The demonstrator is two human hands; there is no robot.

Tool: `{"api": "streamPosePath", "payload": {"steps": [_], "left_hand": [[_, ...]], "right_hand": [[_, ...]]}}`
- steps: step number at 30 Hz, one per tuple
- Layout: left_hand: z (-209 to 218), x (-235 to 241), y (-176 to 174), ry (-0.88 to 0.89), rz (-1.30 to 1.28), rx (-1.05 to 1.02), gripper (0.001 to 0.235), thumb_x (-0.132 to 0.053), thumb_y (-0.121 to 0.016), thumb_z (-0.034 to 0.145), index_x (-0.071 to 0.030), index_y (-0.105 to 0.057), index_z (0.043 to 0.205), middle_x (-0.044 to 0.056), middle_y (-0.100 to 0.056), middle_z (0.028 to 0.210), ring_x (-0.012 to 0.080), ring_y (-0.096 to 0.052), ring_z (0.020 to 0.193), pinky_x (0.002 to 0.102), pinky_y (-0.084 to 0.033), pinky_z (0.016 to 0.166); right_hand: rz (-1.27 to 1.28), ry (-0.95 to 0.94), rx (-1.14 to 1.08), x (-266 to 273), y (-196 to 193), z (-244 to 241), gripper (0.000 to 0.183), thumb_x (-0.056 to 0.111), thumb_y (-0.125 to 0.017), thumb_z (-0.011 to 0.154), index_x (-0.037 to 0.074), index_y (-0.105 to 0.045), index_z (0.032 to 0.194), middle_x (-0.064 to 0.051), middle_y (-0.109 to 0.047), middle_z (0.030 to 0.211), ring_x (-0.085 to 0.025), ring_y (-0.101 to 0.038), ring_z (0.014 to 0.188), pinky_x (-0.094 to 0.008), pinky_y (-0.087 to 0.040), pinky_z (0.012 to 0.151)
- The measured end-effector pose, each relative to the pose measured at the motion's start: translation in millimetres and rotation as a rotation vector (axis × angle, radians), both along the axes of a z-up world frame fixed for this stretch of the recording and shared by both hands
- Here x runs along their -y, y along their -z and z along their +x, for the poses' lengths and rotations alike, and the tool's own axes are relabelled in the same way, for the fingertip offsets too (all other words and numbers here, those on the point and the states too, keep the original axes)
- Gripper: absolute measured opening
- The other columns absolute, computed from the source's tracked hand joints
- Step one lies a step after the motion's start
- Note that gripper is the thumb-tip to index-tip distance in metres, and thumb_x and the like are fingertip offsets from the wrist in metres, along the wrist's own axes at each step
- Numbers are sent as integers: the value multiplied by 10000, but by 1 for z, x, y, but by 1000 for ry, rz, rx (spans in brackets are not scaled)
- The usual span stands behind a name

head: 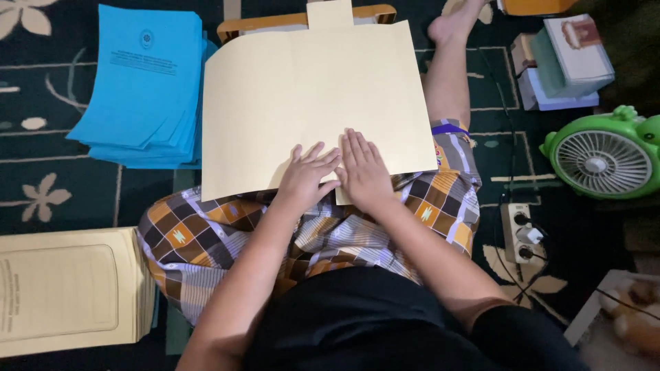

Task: Folding yellow paper sheets using a wooden guide and stacking them to assemble folders.

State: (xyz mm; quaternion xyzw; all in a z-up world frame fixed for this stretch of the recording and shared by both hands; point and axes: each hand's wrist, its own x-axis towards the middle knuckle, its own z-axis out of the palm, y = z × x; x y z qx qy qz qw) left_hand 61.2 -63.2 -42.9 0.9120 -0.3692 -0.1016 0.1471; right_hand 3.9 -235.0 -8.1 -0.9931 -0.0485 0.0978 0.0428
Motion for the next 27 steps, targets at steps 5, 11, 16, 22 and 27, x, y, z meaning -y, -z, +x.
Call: {"api": "streamPosePath", "payload": {"steps": [5, 11, 16, 22, 27], "left_hand": [[-9, 0, -13, 6, -43, 47, 576, -557, -599, 971, -300, -541, 1484, -112, -485, 1565, 209, -351, 1520, 595, -180, 1238], [-2, -4, 8, 9, -74, 47, 558, -563, -577, 983, -309, -542, 1479, -126, -475, 1568, 200, -348, 1520, 601, -185, 1238], [-7, -2, -18, 17, -43, 18, 530, -520, -563, 1002, -266, -562, 1467, -77, -482, 1570, 215, -359, 1514, 612, -193, 1239], [-4, 3, -35, 47, 5, 2, 389, -343, -522, 1027, -248, -642, 1384, -59, -527, 1539, 193, -422, 1478, 543, -239, 1241], [-11, 18, -33, 112, -60, 107, 576, -493, -706, 887, -134, -675, 1337, 114, -610, 1440, 319, -506, 1398, 540, -323, 1192]], "right_hand": [[-28, 151, -12, 52, 14, 4, 714, 481, -28, 1095, 50, -116, 1657, -163, -87, 1733, -293, -75, 1603, -482, -72, 1278], [18, 62, 10, -2, -9, 7, 660, 386, -199, 1107, -18, -175, 1628, -244, -162, 1703, -358, -144, 1588, -487, -131, 1275], [25, 105, 4, 22, -7, 6, 685, 452, -161, 1104, 31, -157, 1645, -193, -140, 1720, -318, -114, 1598, -487, -97, 1282], [221, 306, 247, 96, 10, -18, 616, 422, -363, 1114, -21, -411, 1540, -249, -380, 1576, -380, -323, 1494, -531, -211, 1224], [181, 442, 477, 158, 46, -30, 415, 342, -606, 1050, 48, -643, 1339, -153, -687, 1053, -364, -674, 1062, -454, -523, 891]]}}
